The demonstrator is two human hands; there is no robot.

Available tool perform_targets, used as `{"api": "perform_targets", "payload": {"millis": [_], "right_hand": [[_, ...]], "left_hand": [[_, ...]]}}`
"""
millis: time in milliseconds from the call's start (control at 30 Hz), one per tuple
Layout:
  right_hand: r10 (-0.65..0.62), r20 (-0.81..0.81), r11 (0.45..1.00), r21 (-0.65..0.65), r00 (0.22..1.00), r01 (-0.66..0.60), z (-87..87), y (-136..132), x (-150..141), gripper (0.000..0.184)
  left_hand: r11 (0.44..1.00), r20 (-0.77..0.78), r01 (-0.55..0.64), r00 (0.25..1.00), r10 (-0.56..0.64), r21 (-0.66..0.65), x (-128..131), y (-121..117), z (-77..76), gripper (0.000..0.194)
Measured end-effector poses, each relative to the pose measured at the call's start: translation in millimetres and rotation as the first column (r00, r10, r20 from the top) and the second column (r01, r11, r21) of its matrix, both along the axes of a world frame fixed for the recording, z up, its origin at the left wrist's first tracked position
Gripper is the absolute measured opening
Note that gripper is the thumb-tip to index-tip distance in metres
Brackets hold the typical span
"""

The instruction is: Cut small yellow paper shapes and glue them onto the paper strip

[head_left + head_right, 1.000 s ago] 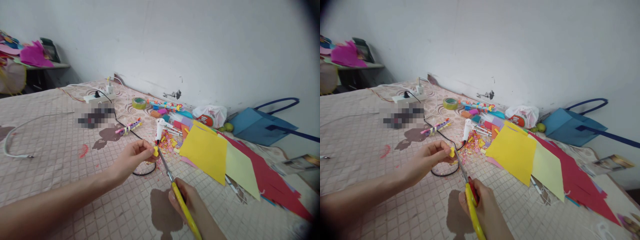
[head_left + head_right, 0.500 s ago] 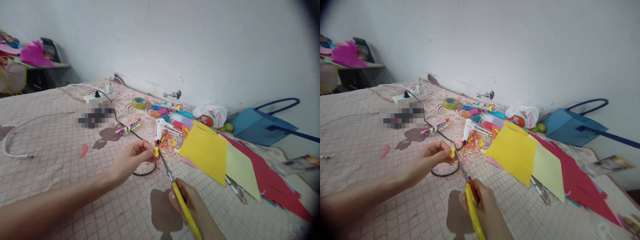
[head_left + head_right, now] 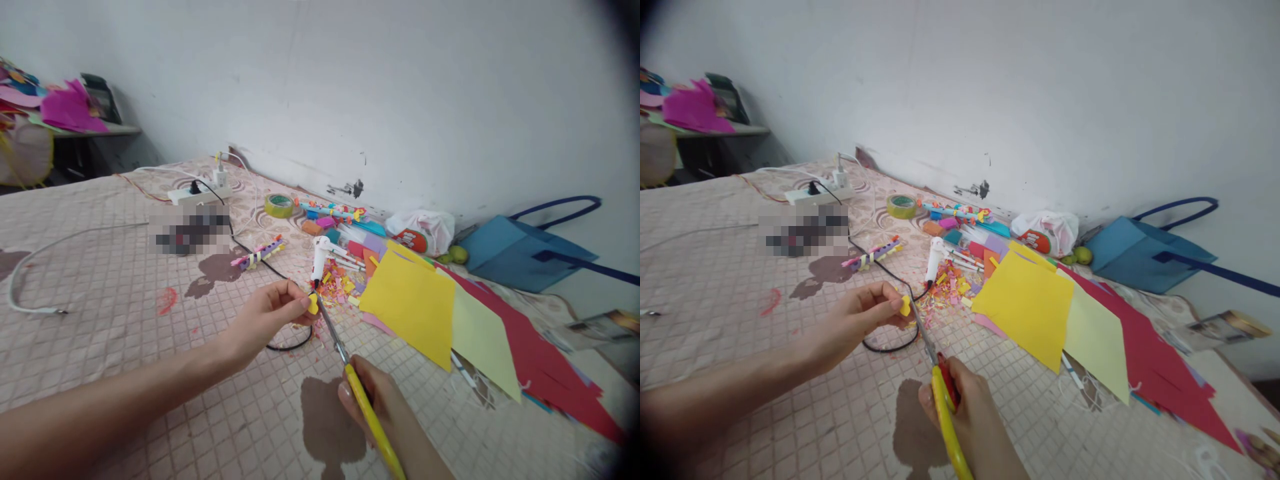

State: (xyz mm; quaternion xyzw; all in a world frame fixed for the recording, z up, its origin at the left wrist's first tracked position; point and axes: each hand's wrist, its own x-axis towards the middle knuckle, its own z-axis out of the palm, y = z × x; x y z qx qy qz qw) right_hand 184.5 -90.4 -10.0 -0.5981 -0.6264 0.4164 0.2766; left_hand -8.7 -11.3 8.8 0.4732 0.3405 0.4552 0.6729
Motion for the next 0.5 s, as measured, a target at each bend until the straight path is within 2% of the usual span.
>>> {"api": "perform_targets", "payload": {"millis": [300, 500], "right_hand": [[0.061, 0.039, 0.998, -0.017, 0.997, -0.060, 4.1, 1.1, 0.4, 0.020], [0.030, 0.011, 0.999, -0.010, 0.999, -0.030, 2.6, 1.1, 1.5, 0.022]], "left_hand": [[1.000, -0.009, 0.003, 1.000, -0.003, 0.000, -0.2, 0.0, 0.8, 0.018], [1.000, -0.006, -0.004, 1.000, 0.004, 0.022, -0.9, 0.7, -2.0, 0.018]]}}
